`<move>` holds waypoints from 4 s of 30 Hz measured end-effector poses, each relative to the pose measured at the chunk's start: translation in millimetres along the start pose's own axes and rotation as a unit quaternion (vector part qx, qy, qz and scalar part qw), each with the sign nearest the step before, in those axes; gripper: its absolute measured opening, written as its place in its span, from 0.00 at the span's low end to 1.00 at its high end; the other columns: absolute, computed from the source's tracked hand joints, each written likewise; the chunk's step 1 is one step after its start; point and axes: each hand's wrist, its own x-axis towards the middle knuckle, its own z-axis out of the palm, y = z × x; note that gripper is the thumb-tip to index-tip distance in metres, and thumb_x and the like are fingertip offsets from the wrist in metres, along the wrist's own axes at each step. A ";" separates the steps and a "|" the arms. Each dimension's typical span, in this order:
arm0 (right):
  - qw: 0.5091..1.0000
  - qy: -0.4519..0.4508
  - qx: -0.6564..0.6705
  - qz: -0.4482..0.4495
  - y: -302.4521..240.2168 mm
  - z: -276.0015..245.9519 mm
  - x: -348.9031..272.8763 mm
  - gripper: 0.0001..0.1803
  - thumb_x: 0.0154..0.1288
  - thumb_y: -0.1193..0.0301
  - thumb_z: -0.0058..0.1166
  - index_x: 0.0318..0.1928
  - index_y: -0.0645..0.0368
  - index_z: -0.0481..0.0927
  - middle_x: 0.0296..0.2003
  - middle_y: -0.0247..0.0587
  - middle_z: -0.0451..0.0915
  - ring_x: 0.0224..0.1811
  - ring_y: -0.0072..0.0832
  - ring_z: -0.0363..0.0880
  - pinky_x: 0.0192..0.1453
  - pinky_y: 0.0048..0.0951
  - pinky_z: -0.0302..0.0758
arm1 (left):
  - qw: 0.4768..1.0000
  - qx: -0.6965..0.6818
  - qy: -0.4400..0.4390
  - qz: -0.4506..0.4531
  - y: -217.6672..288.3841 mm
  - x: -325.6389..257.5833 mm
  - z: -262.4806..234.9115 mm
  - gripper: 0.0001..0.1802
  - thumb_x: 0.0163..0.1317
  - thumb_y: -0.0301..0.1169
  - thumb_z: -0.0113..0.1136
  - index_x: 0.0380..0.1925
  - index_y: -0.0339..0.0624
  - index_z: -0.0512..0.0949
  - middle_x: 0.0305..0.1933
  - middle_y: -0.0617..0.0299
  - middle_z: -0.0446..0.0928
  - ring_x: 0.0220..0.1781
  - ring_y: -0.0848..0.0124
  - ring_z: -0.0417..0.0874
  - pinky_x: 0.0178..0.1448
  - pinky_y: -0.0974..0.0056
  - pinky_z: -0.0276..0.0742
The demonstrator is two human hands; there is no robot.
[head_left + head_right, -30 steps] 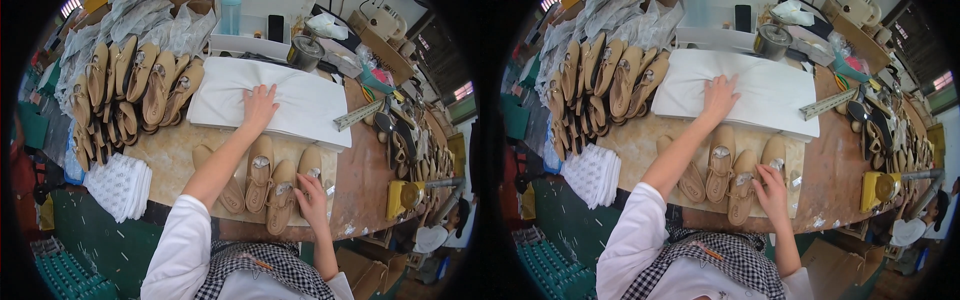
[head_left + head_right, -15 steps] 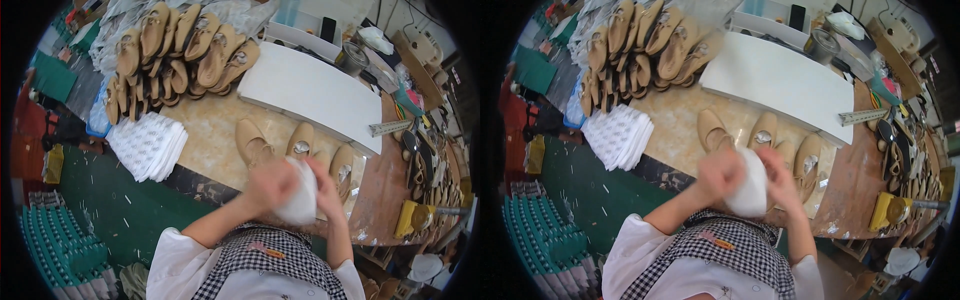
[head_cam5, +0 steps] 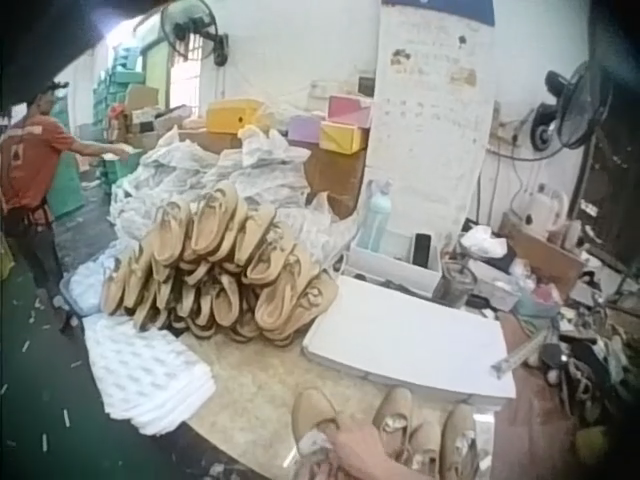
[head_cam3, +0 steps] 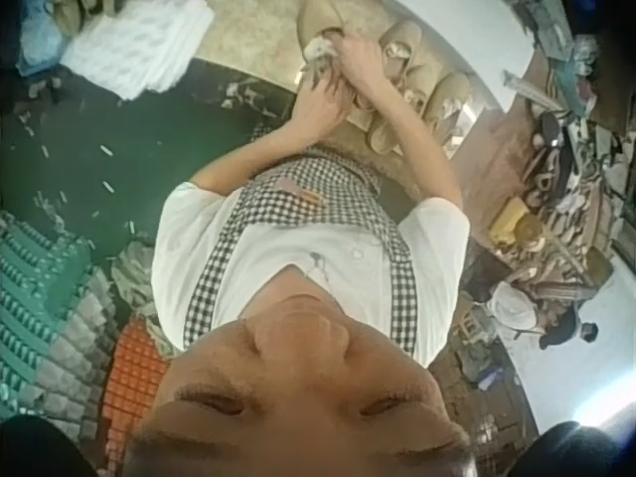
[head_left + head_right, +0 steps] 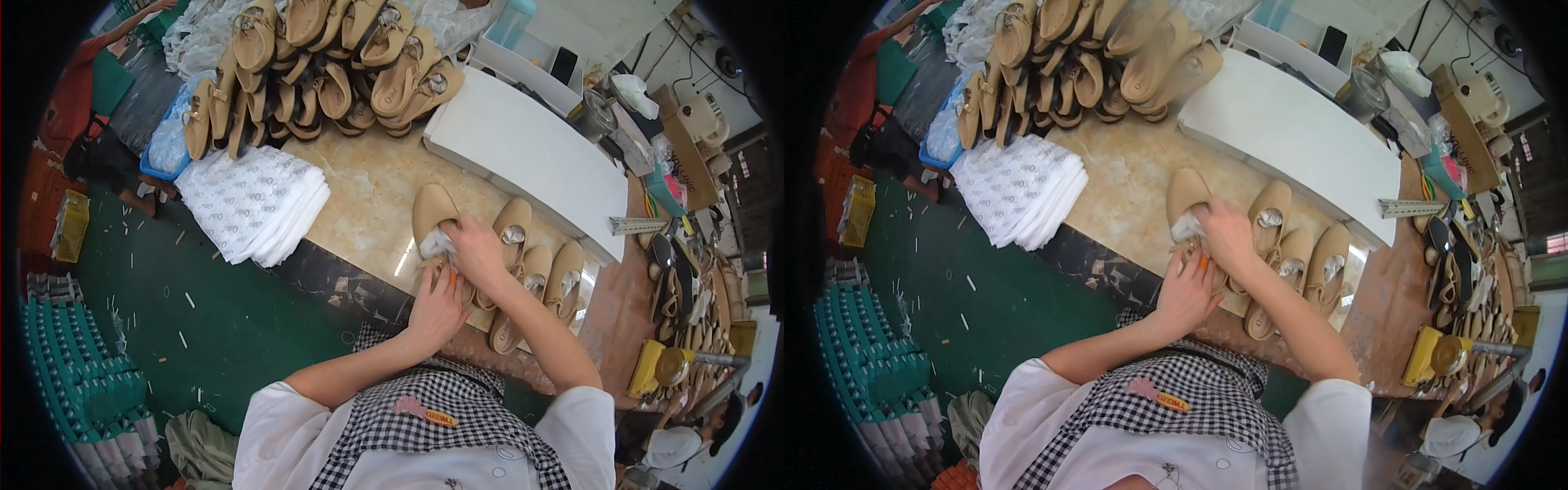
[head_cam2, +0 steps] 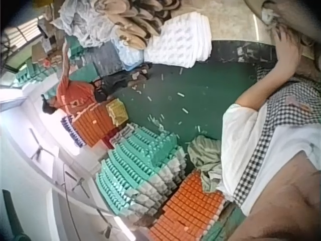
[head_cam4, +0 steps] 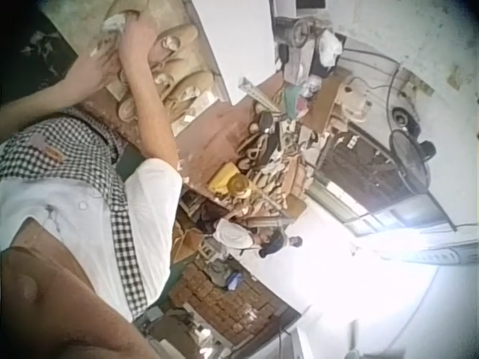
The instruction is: Cleaning and wrapping shoes in a manufacturing facility.
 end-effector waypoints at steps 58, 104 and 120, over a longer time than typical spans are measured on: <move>0.827 -0.223 0.443 0.265 -235.0 26.4 208.8 0.23 0.56 0.57 0.57 0.31 0.70 0.82 0.25 0.51 0.82 0.29 0.34 0.82 0.36 0.31 0.75 | 0.931 -0.102 0.070 -0.343 -282.2 -91.5 -181.3 0.22 0.47 0.32 0.64 0.45 0.46 0.74 0.38 0.61 0.74 0.37 0.59 0.79 0.35 0.59 0.76; 0.969 0.208 0.004 0.137 -109.9 -92.6 316.4 0.25 0.65 0.60 0.50 0.58 0.62 0.71 0.42 0.48 0.78 0.35 0.36 0.77 0.43 0.34 0.74 | 0.834 -0.370 0.281 -0.297 -325.7 -40.2 -307.8 0.07 0.55 0.27 0.63 0.32 0.34 0.81 0.20 0.55 0.74 0.19 0.69 0.70 0.27 0.67 0.65; 0.495 -0.115 0.793 0.335 -251.4 -128.5 195.0 0.19 0.64 0.73 0.49 0.55 0.64 0.72 0.49 0.44 0.77 0.46 0.26 0.77 0.50 0.27 0.75 | 0.949 -0.251 0.172 -0.083 -242.3 -39.8 -336.0 0.11 0.53 0.34 0.64 0.38 0.51 0.84 0.25 0.63 0.73 0.19 0.66 0.74 0.20 0.63 0.69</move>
